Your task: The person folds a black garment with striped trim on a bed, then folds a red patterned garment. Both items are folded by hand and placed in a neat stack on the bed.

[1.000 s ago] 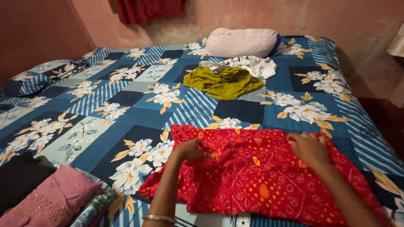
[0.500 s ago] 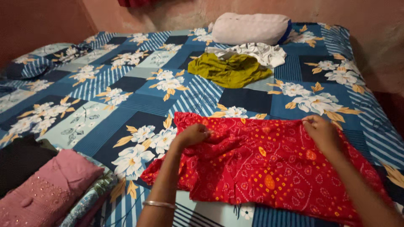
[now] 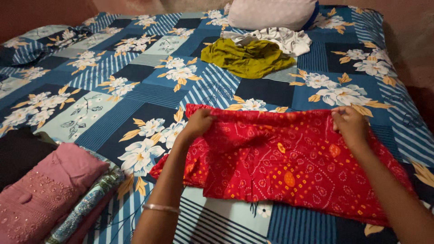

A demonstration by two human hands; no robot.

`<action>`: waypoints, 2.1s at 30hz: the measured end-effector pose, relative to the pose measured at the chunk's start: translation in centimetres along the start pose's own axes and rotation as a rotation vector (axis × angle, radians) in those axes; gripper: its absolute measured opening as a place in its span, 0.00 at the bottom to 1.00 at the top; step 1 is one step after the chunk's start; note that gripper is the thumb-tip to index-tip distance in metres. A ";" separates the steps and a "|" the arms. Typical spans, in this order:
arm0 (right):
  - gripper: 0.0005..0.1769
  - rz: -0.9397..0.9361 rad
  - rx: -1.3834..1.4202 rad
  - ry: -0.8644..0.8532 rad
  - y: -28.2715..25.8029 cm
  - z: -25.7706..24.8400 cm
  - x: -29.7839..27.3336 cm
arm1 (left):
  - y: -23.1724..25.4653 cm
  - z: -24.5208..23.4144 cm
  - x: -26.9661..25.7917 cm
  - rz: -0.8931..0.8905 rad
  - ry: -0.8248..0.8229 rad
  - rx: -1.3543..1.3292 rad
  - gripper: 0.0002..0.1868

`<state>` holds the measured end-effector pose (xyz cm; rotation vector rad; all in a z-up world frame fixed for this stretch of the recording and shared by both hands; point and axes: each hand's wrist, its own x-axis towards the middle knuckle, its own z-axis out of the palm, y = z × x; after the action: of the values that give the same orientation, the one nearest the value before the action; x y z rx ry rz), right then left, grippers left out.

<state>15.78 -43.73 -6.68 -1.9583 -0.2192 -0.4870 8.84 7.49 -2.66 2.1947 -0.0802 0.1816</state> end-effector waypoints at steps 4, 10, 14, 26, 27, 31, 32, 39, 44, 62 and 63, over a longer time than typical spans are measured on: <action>0.09 0.005 0.066 0.045 1.7 -0.2 0.9 | 3.8 0.6 1.2 -0.084 0.181 -0.275 0.12; 0.12 0.036 0.082 0.047 2.6 -1.2 2.2 | 6.0 1.6 -0.3 -0.180 0.817 0.218 0.26; 0.16 0.136 -0.511 0.015 -0.3 -1.5 1.1 | 3.6 0.2 -4.8 -0.362 0.106 0.100 0.38; 0.34 -0.325 -0.728 -0.291 -12.6 7.2 -7.1 | 5.0 3.0 -2.1 -0.044 0.574 0.332 0.16; 0.36 -0.302 -0.781 -0.369 -13.0 7.7 -7.7 | 5.3 2.8 -2.7 -0.103 0.512 0.394 0.18; 0.37 -0.333 -0.804 -0.449 -13.7 8.2 -10.2 | 6.6 4.0 -7.3 0.151 0.749 0.530 0.24; 0.37 -0.375 -0.762 -0.408 -13.9 8.3 -10.6 | 6.7 4.1 -8.6 0.135 0.701 0.525 0.30; 0.40 -0.510 -0.714 -0.282 -15.3 10.3 -13.8 | 6.6 4.4 -13.1 -0.135 0.271 -0.094 0.19; 0.42 -0.593 -0.650 -0.184 -15.6 10.5 -15.3 | 6.2 4.7 -13.2 -0.100 0.558 0.158 0.13; 0.34 0.139 -0.443 -0.008 5.2 -13.0 -8.3 | 23.8 32.4 -21.2 0.613 0.045 0.435 0.61; 0.36 0.192 -0.293 -0.058 6.6 -13.4 -6.9 | 24.1 34.1 -20.3 0.550 0.055 0.465 0.62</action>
<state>8.84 -58.19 -10.30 -2.2542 0.0061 -0.3513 -10.73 -34.45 -6.48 2.5785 -0.6720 0.6188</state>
